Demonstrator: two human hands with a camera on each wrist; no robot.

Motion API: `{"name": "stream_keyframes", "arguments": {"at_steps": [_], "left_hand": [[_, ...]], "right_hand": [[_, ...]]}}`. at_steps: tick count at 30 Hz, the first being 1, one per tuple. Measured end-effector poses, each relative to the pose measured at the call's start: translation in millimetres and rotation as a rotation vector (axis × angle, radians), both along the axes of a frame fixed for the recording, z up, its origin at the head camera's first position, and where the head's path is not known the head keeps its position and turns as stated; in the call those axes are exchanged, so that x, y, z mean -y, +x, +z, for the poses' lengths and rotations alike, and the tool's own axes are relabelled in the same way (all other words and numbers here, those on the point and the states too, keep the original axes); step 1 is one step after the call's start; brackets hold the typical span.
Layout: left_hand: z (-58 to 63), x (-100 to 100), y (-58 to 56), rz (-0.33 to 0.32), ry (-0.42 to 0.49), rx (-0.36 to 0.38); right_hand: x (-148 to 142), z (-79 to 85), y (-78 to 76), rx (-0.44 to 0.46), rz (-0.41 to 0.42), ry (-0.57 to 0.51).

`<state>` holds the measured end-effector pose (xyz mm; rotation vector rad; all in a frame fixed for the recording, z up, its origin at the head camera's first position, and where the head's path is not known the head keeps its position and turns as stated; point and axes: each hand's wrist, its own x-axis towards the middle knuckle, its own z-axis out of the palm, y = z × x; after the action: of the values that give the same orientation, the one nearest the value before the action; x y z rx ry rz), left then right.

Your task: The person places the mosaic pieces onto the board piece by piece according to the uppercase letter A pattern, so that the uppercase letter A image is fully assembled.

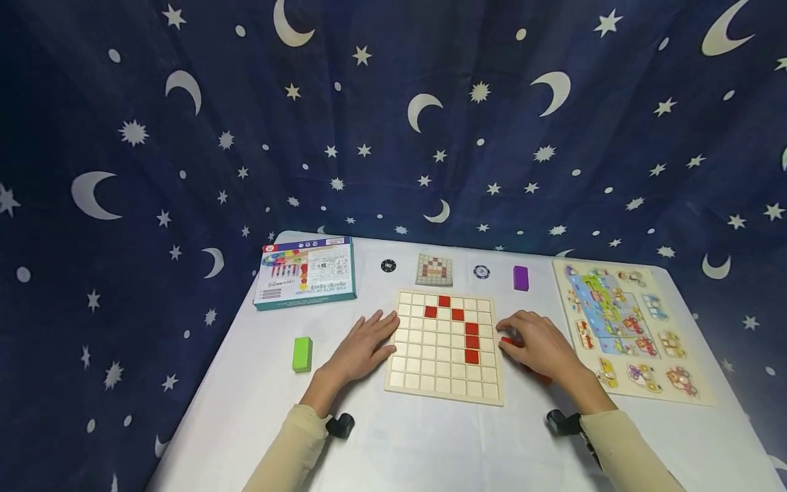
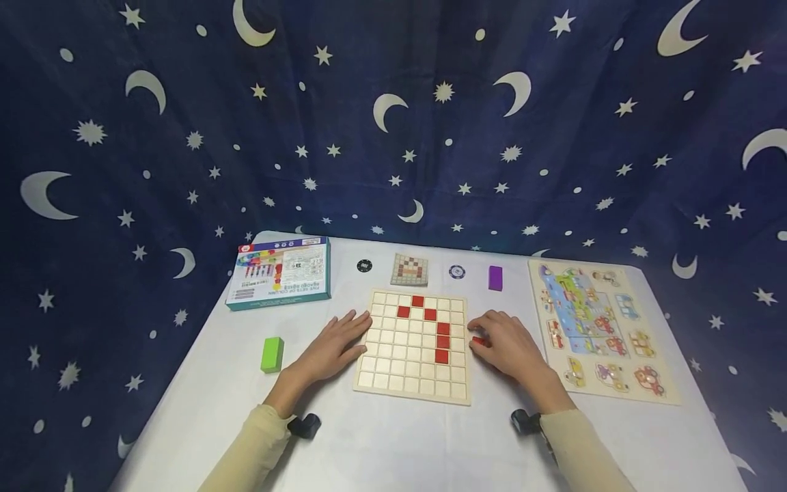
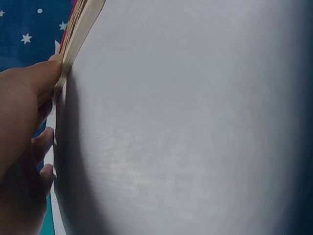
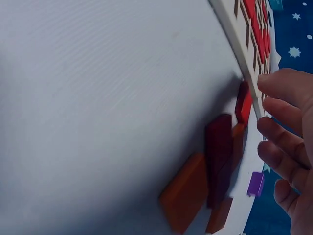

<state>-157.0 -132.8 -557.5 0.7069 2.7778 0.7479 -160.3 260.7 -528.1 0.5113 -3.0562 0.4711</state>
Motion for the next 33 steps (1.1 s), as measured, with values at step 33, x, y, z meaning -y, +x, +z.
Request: {"name": "stream_keyframes", "arguments": {"at_steps": [33], "left_hand": [[-1.4, 3, -0.3, -0.004, 0.001, -0.004]], "right_hand": [[10, 5.0, -10.7, -0.013, 0.031, 0.034]]}}
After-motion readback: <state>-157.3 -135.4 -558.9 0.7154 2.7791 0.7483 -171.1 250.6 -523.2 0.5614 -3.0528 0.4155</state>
